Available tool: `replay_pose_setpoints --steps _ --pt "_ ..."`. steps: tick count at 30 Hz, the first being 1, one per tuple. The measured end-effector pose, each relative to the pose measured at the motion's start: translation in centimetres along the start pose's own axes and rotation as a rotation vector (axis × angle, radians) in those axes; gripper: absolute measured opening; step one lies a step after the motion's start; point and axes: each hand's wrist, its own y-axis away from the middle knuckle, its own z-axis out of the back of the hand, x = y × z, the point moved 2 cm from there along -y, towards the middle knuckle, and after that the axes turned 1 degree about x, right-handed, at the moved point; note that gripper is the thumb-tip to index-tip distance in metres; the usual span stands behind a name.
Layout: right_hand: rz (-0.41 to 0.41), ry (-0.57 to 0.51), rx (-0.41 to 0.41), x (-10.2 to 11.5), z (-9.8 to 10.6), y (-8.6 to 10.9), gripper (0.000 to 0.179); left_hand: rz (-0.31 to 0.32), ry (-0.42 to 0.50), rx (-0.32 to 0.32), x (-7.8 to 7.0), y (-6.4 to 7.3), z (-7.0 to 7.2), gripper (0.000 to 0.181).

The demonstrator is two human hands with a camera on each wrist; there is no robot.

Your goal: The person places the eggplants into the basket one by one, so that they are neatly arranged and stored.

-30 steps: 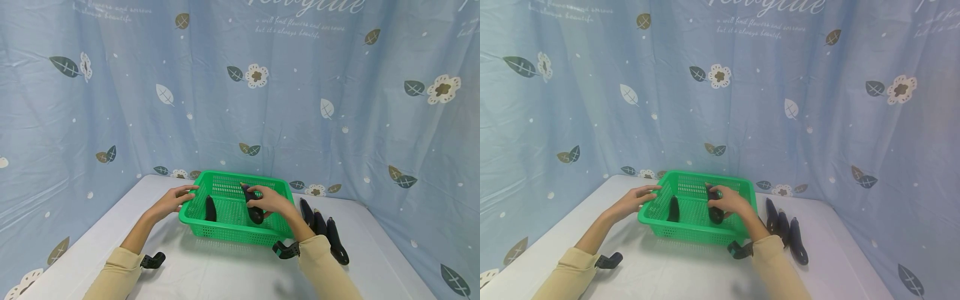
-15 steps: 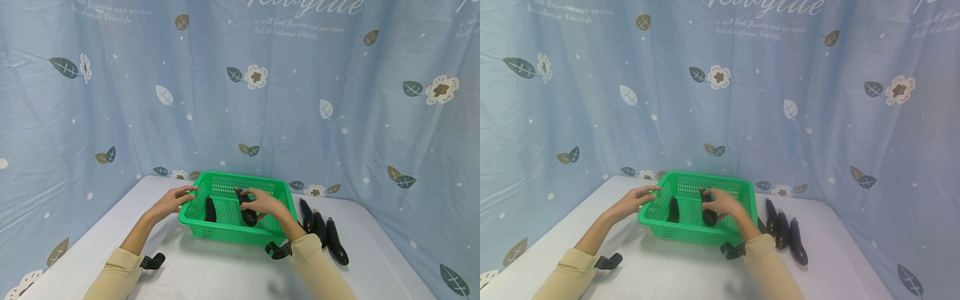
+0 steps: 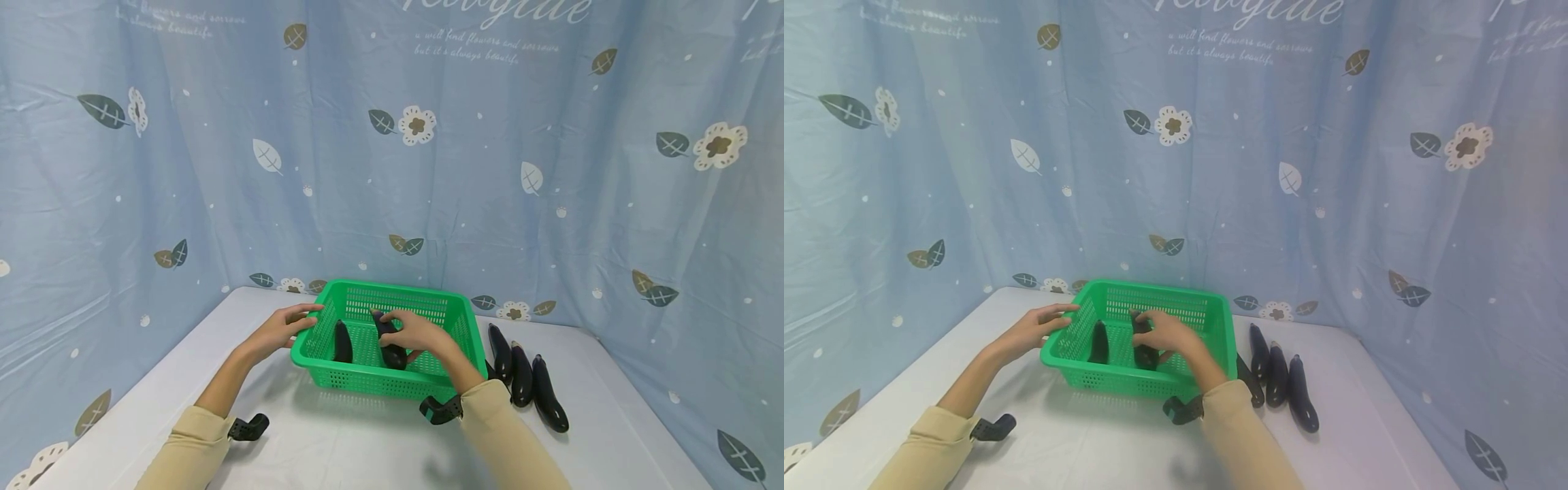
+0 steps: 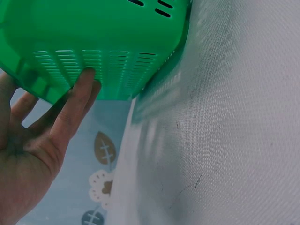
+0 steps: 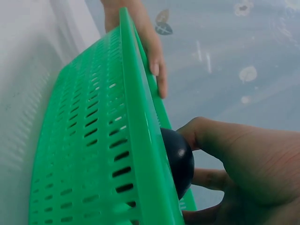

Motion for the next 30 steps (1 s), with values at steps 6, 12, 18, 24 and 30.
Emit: replay_pose_setpoints --steps 6,12,18,24,30 --pt "-0.005 0.013 0.019 0.7 -0.6 -0.4 0.054 -0.005 -0.001 -0.002 0.0 0.0 0.0 0.055" --pt "-0.011 0.016 0.041 1.1 -1.2 -0.9 0.055 -0.002 0.008 -0.006 -0.1 0.1 -0.2 0.054" --pt "-0.024 0.010 0.069 1.5 -1.7 -1.5 0.055 -0.001 0.010 -0.009 -0.1 0.1 -0.3 0.054" --pt "-0.028 0.031 0.100 2.2 -2.2 -1.8 0.055 -0.004 0.029 -0.005 -0.2 0.0 -0.3 0.055" --pt "-0.057 0.027 0.121 2.7 -2.5 -2.5 0.056 -0.003 0.018 -0.006 -0.2 0.1 -0.2 0.054"
